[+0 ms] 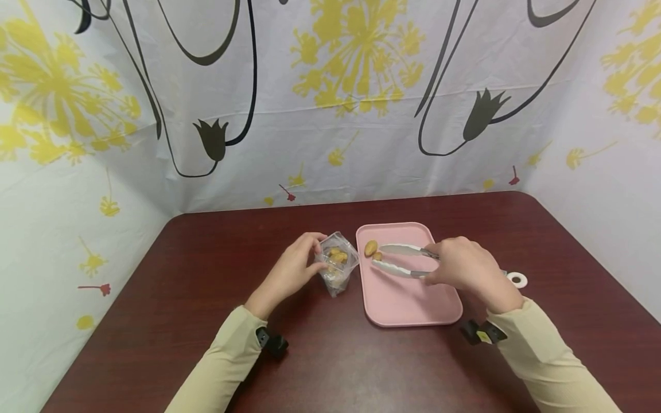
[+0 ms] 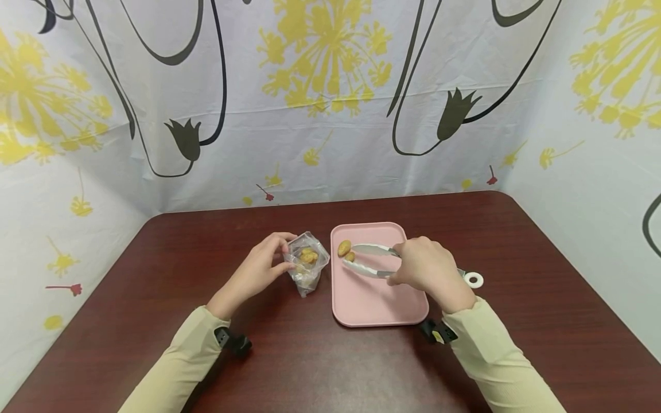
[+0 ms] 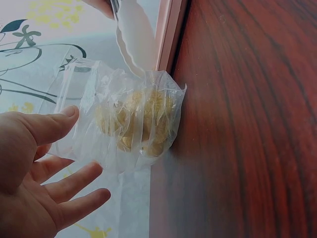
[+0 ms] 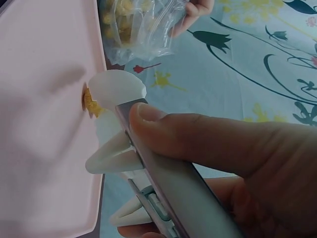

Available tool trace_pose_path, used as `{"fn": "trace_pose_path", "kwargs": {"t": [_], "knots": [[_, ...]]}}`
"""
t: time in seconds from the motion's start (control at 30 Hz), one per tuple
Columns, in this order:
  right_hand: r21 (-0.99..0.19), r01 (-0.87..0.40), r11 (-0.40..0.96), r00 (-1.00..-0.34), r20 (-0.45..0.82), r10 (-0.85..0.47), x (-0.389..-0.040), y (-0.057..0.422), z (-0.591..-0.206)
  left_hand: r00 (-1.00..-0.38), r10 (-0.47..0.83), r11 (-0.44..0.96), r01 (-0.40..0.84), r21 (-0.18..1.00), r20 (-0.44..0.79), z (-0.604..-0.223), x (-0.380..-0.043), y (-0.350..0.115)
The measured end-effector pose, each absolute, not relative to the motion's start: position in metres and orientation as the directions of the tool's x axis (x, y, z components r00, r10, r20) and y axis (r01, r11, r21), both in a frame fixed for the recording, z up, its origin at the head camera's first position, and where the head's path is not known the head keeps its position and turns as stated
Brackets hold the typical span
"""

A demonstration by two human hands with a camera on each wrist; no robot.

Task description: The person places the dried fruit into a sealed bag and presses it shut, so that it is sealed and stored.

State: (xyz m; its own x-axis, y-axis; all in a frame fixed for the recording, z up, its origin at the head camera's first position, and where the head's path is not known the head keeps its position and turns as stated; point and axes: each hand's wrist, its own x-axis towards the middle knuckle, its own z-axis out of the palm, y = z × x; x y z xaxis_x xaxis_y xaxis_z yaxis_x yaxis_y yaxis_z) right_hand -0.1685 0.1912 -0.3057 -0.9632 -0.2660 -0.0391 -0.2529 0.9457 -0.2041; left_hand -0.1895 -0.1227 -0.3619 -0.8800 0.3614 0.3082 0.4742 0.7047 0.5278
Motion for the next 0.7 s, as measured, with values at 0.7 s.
{"fn": "trace_pose_path", "kwargs": {"t": [0.7], "knots": [[-0.221, -0.234, 0.947, -0.960, -0.100, -0.260, -0.1771, 0.1900, -0.3140, -0.866, 0.381, 0.689, 0.500, 0.525, 0.325, -0.3631, -0.1909, -0.1234]]}}
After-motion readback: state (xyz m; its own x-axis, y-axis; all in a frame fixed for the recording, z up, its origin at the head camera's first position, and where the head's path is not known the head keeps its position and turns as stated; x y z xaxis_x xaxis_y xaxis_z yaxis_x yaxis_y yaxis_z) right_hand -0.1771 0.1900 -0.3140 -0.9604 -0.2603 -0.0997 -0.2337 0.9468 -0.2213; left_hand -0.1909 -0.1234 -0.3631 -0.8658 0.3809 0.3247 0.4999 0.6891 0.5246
